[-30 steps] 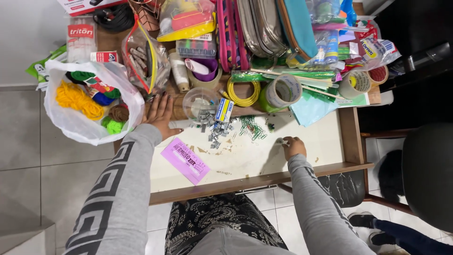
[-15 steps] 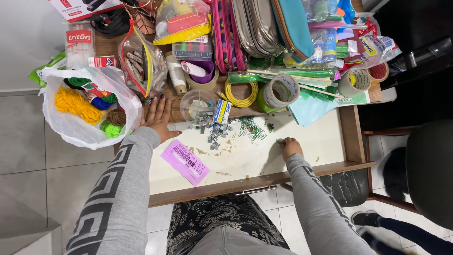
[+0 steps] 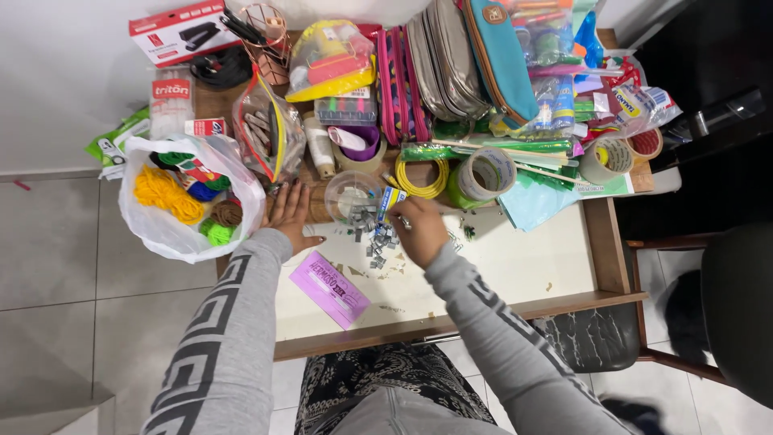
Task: The person pours small metal clips from a plastic container onto a cluttered desk and then sorts them by hand into separate piles. The person repeatedly picks up clips and places them into different groups on the desk surface.
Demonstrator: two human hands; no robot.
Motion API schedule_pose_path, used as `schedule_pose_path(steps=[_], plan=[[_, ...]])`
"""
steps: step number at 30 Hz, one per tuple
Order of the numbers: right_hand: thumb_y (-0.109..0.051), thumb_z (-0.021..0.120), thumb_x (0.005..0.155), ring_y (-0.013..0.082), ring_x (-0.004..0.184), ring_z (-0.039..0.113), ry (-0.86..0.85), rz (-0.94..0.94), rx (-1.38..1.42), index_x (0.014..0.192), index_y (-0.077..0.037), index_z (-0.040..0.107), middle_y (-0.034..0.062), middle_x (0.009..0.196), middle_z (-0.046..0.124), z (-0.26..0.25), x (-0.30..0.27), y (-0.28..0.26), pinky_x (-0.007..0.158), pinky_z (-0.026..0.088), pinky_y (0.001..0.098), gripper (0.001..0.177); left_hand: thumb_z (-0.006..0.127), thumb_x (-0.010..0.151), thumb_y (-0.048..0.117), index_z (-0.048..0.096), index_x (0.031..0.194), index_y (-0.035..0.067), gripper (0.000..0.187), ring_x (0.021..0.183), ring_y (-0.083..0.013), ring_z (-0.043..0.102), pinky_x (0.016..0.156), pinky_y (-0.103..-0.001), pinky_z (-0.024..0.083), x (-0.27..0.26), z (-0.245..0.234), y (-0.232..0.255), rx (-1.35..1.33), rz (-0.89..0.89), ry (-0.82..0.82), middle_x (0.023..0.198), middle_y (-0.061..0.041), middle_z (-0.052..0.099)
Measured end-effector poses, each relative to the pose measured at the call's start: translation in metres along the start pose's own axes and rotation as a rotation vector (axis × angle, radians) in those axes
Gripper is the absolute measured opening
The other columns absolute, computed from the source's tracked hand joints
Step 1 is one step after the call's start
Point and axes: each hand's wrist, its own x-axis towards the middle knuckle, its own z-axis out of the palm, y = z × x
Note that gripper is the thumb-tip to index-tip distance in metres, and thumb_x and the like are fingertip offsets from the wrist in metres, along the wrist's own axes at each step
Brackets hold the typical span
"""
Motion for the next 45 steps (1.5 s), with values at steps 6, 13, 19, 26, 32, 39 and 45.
schedule_pose_path(steps=[6,13,19,26,32,39,45], plan=[[-0.02,0.071,0.08,0.0304,0.078,0.068,-0.219,0.225,0.017,0.09,-0.018,0.067,0.0031,0.08,0.064,0.048,0.023,-0.022,0.069,0.056,0.0412,0.011,0.057,0.08,0.066,-0.02,0.152,0.022,0.114,0.142,-0.0208,-0.033,0.113,-0.059,-0.015,0.012,0.008,-0.009,0.042,0.023,0.01,0.156,0.006,-0.032],[-0.021,0.068,0.082,0.028,0.082,0.068,-0.305,0.35,-0.041,0.092,-0.018,0.068,0.0021,0.083,0.064,0.068,0.023,-0.026,0.071,0.056,0.0393,0.01,0.059,0.08,0.064,-0.022,0.151,0.024,0.115,0.142,-0.0191,-0.034,0.114,-0.061,-0.009,0.003,-0.002,-0.007,-0.052,0.039,-0.018,0.157,0.007,-0.031],[-0.014,0.07,0.08,0.0344,0.077,0.067,-0.137,0.273,0.059,0.1,-0.013,0.071,0.0095,0.082,0.066,0.039,0.016,-0.028,0.069,0.056,0.0437,0.02,0.06,0.082,0.061,-0.025,0.15,0.025,0.115,0.14,-0.0178,-0.038,0.114,-0.062,0.001,0.0,-0.008,-0.008,-0.052,0.049,-0.073,0.155,0.009,-0.035],[-0.013,0.074,0.077,0.0214,0.067,0.065,0.085,0.392,-0.021,0.097,-0.022,0.074,0.0013,0.08,0.066,-0.005,-0.044,0.008,0.063,0.055,0.0335,0.022,0.062,0.079,0.064,-0.026,0.149,0.024,0.12,0.138,-0.0207,-0.041,0.112,-0.066,0.001,0.014,0.005,-0.016,-0.024,0.094,-0.059,0.153,0.007,-0.039],[-0.017,0.075,0.076,0.0226,0.071,0.066,-0.031,0.591,-0.07,0.096,-0.021,0.072,0.0025,0.08,0.067,0.005,-0.099,0.035,0.066,0.055,0.0362,0.021,0.06,0.076,0.07,-0.026,0.149,0.02,0.123,0.138,-0.023,-0.041,0.111,-0.065,-0.009,0.031,0.023,-0.023,0.07,0.114,0.002,0.154,0.002,-0.037],[-0.022,0.071,0.079,0.0257,0.081,0.07,-0.272,0.784,-0.049,0.103,-0.021,0.069,0.0054,0.084,0.07,0.054,-0.116,0.073,0.075,0.055,0.0388,0.023,0.059,0.078,0.069,-0.023,0.152,0.021,0.12,0.139,-0.0231,-0.039,0.111,-0.059,-0.015,0.033,0.024,-0.025,0.058,0.113,0.039,0.156,0.002,-0.033],[-0.027,0.067,0.084,0.0284,0.088,0.069,-0.372,0.839,-0.175,0.106,-0.017,0.068,0.0064,0.088,0.071,0.079,-0.106,0.102,0.08,0.056,0.0398,0.025,0.06,0.075,0.069,-0.02,0.152,0.017,0.123,0.139,-0.0264,-0.038,0.112,-0.058,-0.017,0.026,0.016,-0.019,0.08,0.094,0.011,0.157,-0.001,-0.032]])
